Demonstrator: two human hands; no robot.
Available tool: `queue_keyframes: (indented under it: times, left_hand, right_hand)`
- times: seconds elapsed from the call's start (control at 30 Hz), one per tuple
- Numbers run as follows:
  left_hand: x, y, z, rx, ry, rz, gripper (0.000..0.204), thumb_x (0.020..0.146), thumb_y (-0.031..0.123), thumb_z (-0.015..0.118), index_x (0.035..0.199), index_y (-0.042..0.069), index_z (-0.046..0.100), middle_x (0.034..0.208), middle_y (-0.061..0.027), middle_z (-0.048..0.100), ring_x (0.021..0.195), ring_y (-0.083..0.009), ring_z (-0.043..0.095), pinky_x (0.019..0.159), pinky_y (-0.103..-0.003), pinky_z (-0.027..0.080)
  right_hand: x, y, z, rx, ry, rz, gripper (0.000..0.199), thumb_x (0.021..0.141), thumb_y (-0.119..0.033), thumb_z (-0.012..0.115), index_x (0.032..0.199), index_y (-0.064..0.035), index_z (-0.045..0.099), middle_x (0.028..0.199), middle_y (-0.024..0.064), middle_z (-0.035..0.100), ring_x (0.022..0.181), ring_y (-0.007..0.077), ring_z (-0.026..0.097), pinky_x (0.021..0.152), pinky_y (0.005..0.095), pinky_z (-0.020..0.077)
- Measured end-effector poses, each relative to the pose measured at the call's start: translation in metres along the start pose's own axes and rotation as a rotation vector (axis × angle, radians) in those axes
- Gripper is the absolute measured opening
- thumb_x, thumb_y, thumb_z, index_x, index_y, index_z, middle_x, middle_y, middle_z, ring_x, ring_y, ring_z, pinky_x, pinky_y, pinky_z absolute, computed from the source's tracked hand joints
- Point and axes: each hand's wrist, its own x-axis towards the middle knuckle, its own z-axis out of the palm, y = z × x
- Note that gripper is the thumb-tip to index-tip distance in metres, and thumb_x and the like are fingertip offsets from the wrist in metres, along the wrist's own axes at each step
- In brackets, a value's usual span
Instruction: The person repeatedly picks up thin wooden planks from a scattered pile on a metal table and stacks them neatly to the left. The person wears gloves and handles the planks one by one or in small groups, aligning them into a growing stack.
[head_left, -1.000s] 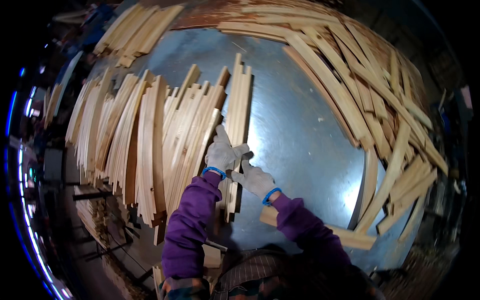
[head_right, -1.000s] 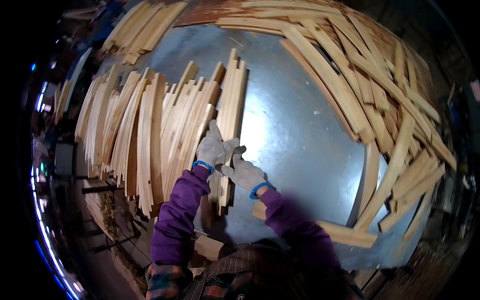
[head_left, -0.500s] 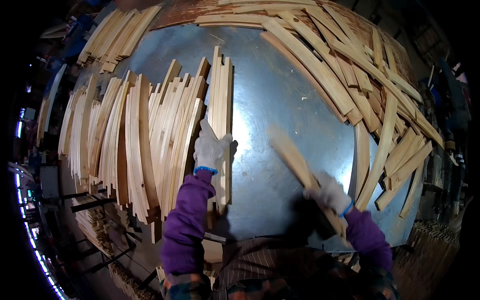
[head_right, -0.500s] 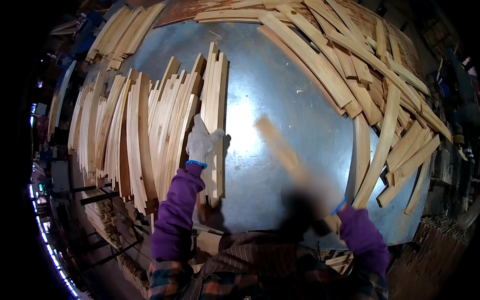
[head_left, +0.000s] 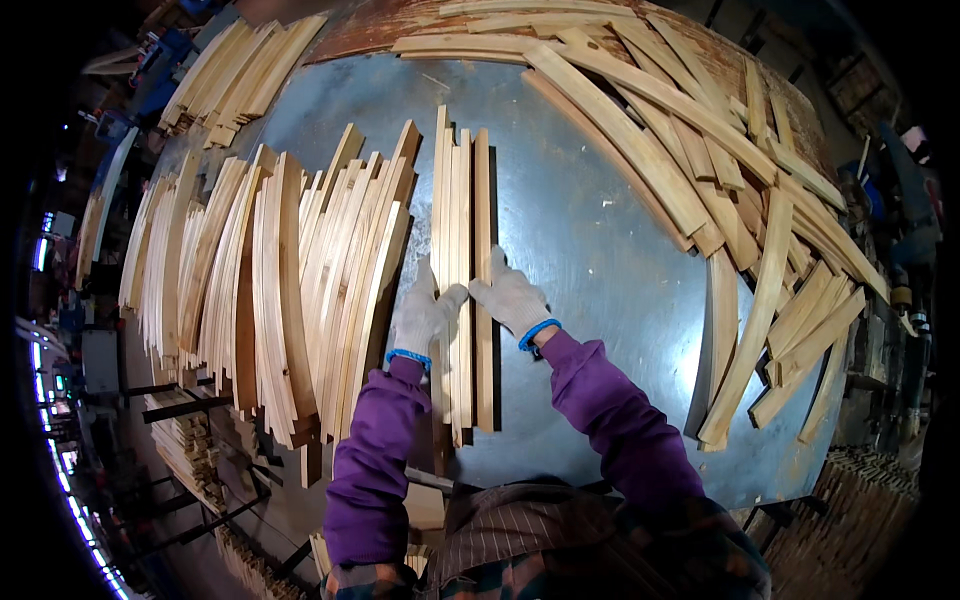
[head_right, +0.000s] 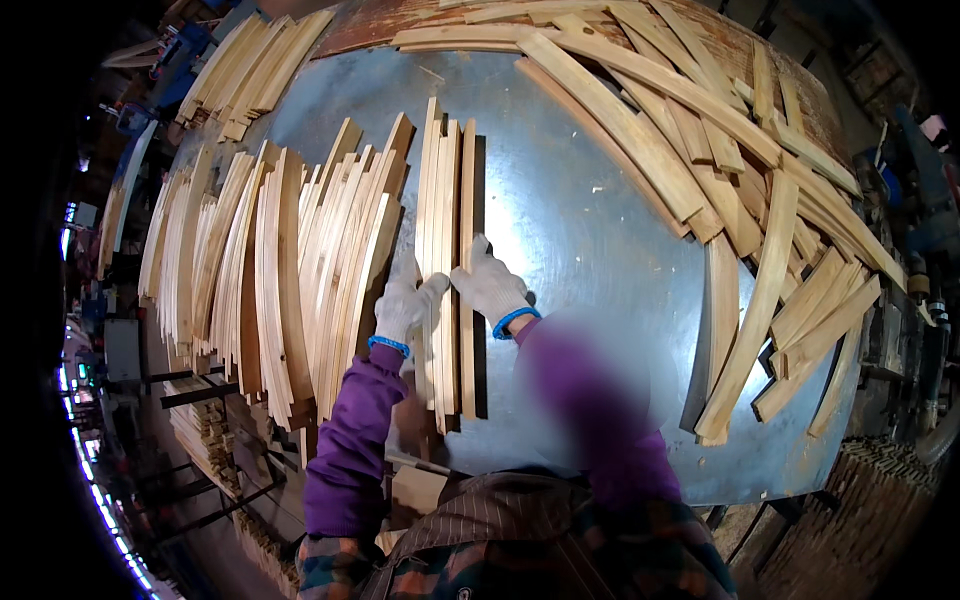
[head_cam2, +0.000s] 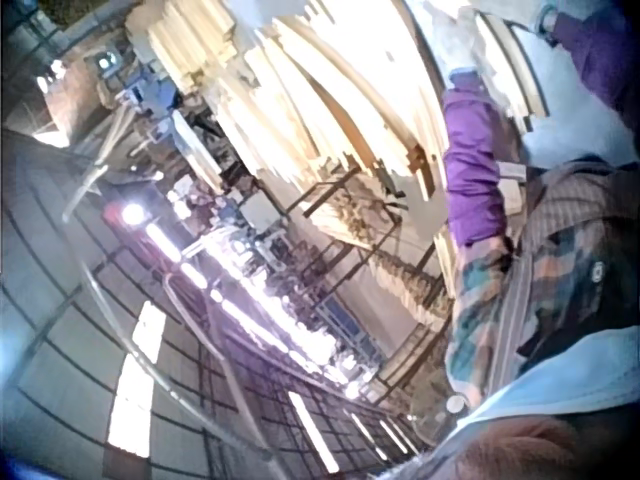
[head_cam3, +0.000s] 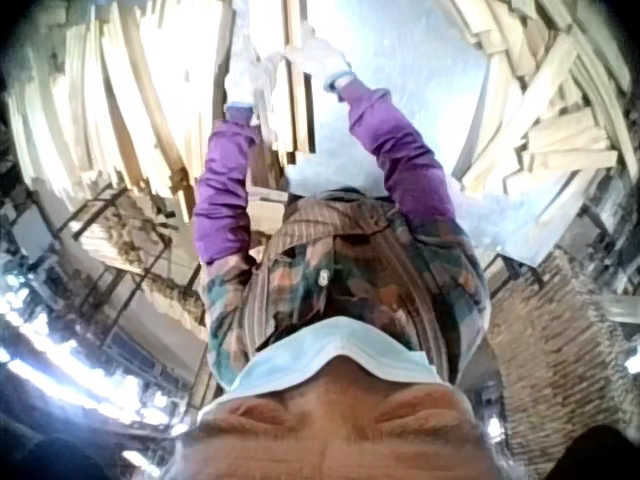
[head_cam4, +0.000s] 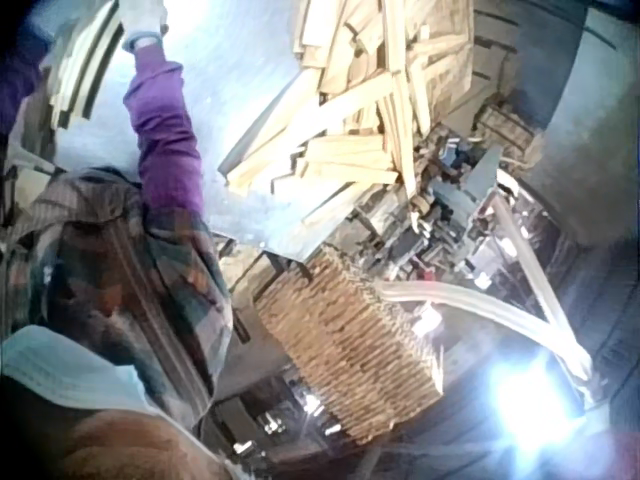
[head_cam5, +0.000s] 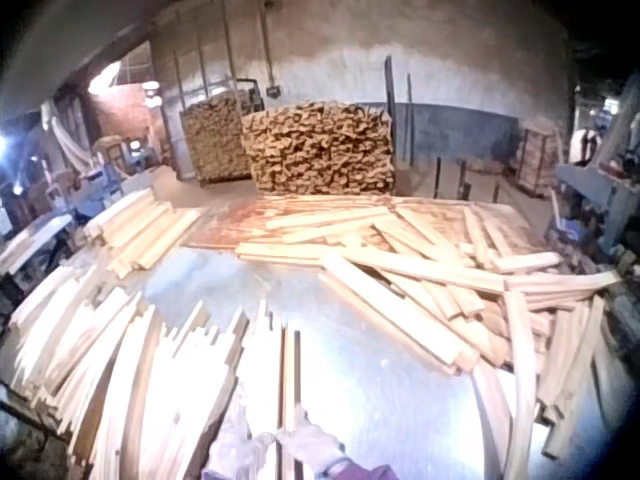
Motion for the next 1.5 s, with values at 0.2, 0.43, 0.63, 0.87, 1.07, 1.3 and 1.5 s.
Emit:
queue_keyframes:
  times: [0.2,0.43,0.63,0.87,1.07,1.3,1.5]
  left_hand:
    - [-0.018,-0.014,0.003,-0.245,0.181,-0.056,0.104,0.085,0.068,0.07,0.161,0.007,0.034,0.142,-0.0277,0.061,0.131,-0.0415,0.06,0.112,-0.047,0.045]
    - [-0.027,0.028,0.008,0.002,0.09,-0.066,0.117,0.074,0.069,0.081,0.153,-0.003,0.034,0.136,-0.0339,0.059,0.124,-0.0431,0.063,0.101,-0.051,0.052]
    - [-0.012,0.057,0.037,0.32,0.243,-0.114,0.107,0.072,0.048,0.091,0.147,0.006,0.028,0.13,-0.0284,0.058,0.112,-0.0472,0.066,0.082,-0.063,0.058]
    - [0.0,0.033,0.025,0.262,0.218,-0.036,0.103,0.076,0.043,0.088,0.15,0.006,0.027,0.129,-0.0272,0.058,0.112,-0.043,0.069,0.078,-0.058,0.061]
    - [-0.026,0.016,0.017,-0.856,0.054,0.133,0.077,0.082,0.026,0.084,0.145,-0.004,0.052,0.113,-0.0205,0.07,0.103,-0.0251,0.07,0.091,-0.034,0.058]
    - [-0.046,-0.016,0.011,-1.367,-0.255,0.038,0.072,0.088,0.035,0.077,0.142,-0.005,0.051,0.113,-0.0282,0.068,0.081,-0.0363,0.075,0.067,-0.047,0.067]
    - [-0.053,-0.034,0.01,-1.67,-0.469,0.013,0.077,0.091,0.044,0.072,0.144,-0.006,0.048,0.114,-0.029,0.068,0.089,-0.0357,0.074,0.075,-0.047,0.067]
  right_hand:
    - [0.001,0.04,-0.004,0.734,-0.319,-0.184,0.081,0.101,-0.034,0.058,0.161,0.0076,0.023,0.098,0.0135,0.071,0.082,0.0253,0.07,0.076,0.038,0.0588]
    - [-0.02,0.064,0.018,0.983,-0.31,-0.197,0.068,0.098,-0.015,0.061,0.159,0.0018,0.037,0.095,0.003,0.063,0.084,0.0112,0.062,0.075,0.0284,0.0586]
    - [-0.025,0.066,0.022,1.117,-0.382,-0.211,0.068,0.095,-0.008,0.06,0.158,0.0022,0.039,0.1,0.0043,0.065,0.086,0.0132,0.064,0.078,0.0291,0.059]
    - [-0.035,0.064,0.023,1.099,-0.296,-0.077,0.07,0.097,-0.02,0.071,0.152,0.0117,0.041,0.103,0.0052,0.065,0.086,0.0114,0.064,0.077,0.0249,0.0564]
    - [-0.049,0.047,0.022,1.282,-0.301,-0.145,0.087,0.094,-0.056,0.073,0.147,0.0083,0.047,0.123,0.01,0.064,0.098,0.0155,0.064,0.072,0.0259,0.0538]
    - [-0.086,0.017,0.011,1.12,-0.293,-0.217,0.087,0.09,-0.058,0.076,0.149,0.0004,0.05,0.114,0.0051,0.066,0.094,0.0086,0.063,0.063,0.0208,0.0514]
    - [-0.081,0.003,0.017,1.077,-0.263,-0.237,0.067,0.092,-0.05,0.078,0.131,0.0029,0.063,0.09,0.003,0.067,0.065,0.0054,0.061,0.05,0.0178,0.048]
